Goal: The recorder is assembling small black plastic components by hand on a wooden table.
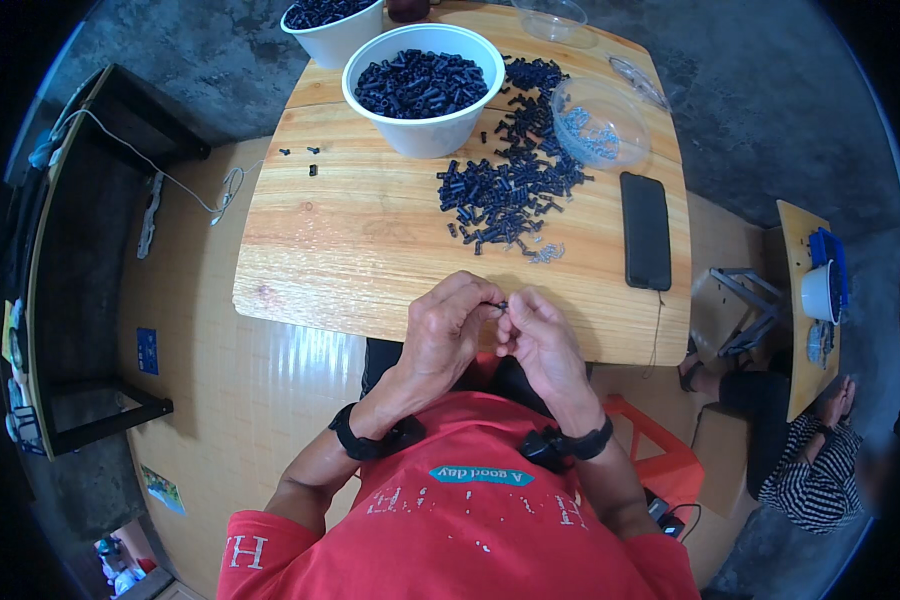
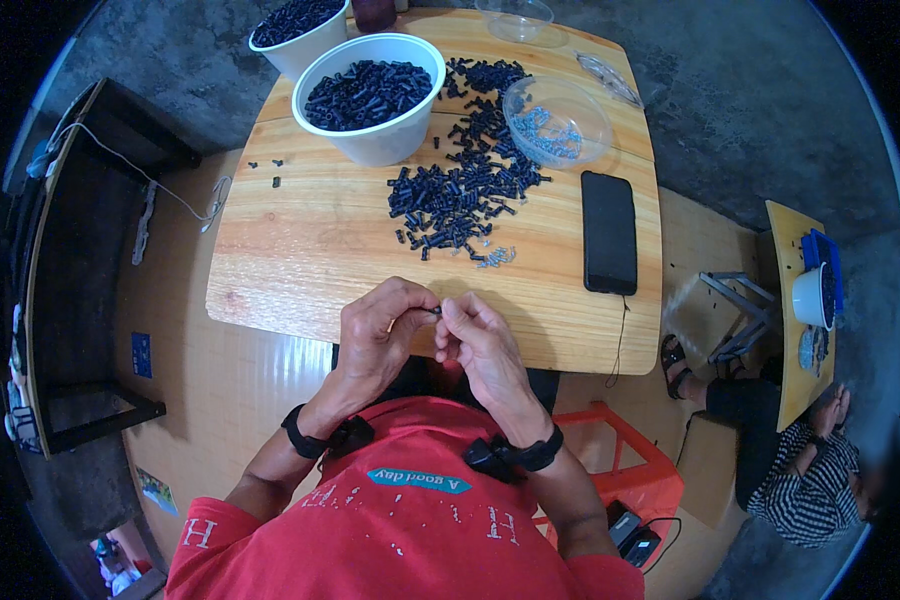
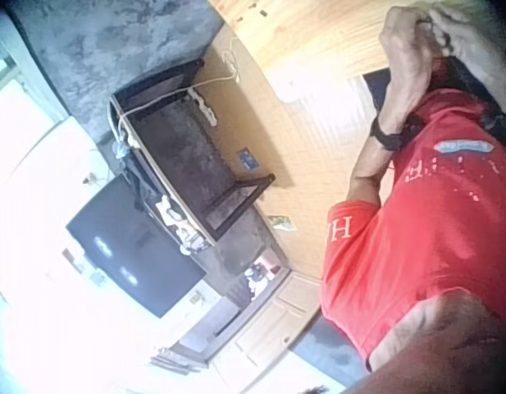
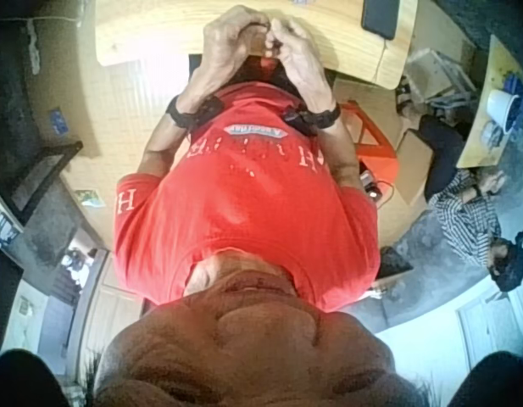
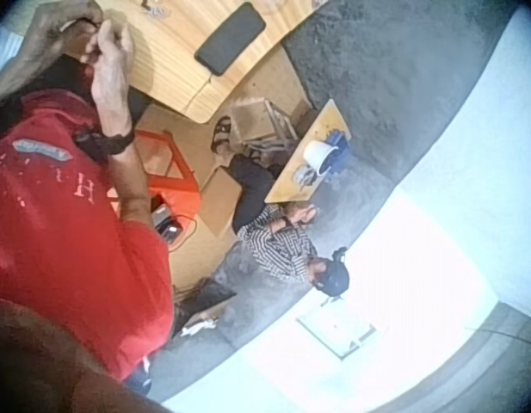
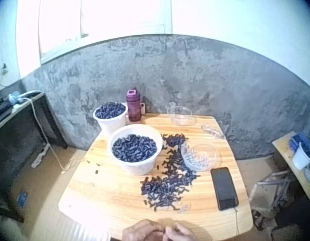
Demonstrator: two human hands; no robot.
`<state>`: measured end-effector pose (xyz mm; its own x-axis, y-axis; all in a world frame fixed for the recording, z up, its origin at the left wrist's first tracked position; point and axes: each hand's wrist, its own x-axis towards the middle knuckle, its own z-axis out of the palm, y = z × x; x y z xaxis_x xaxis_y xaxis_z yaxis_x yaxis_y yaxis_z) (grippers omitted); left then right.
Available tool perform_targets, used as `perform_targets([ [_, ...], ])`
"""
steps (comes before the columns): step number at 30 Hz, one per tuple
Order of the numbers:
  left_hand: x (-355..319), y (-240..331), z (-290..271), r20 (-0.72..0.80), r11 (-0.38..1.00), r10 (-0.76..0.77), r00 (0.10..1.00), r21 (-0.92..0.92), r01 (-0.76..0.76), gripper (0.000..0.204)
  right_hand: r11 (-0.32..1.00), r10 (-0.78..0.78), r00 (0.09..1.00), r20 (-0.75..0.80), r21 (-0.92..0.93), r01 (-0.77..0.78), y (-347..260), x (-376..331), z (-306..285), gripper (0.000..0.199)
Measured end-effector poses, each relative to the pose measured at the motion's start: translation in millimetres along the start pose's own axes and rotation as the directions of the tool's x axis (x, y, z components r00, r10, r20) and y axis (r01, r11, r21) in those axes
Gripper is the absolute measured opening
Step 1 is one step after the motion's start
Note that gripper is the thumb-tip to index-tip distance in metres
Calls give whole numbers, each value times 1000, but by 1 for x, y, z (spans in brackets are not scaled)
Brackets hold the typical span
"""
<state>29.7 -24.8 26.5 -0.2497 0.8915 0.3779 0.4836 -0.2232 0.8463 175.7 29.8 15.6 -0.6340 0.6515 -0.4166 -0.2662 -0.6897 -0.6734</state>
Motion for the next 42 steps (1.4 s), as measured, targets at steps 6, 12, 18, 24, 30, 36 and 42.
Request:
perform_targets([
  [6, 3, 13, -2, -20, 986, 121, 992, 122, -118, 23, 987, 55, 984, 171, 139, -79, 2, -3, -6, 24],
  [12, -12, 5, 12, -65, 984, 180, 982, 17, -179, 28, 984, -9, 992, 124, 175, -13, 17, -16, -5, 24],
  [18, -22, 4, 21, -27, 986, 81, 996, -144, -84, 26, 976, -63, 992, 108, 212, 39, 22, -25, -4, 23],
  [24, -18, 9, 17, -7, 990, -3, 1000, -139, 2, 24, 967, -67, 996, 64, 252, 49, 16, -24, 3, 24],
  [30, 16, -4, -4, -43, 1000, -4, 999, 27, 5, 21, 913, -383, 919, -96, 111, 392, -26, -54, -34, 24],
  [36, 54, -35, 8, -28, 933, 49, 998, 358, -36, 11, 649, -749, 363, -554, -500, 574, -62, -107, -131, 32],
  [42, 56, -40, 20, -2, 855, 33, 999, 518, -27, 15, 775, -622, 275, -733, -526, 350, -35, -102, -235, 30],
])
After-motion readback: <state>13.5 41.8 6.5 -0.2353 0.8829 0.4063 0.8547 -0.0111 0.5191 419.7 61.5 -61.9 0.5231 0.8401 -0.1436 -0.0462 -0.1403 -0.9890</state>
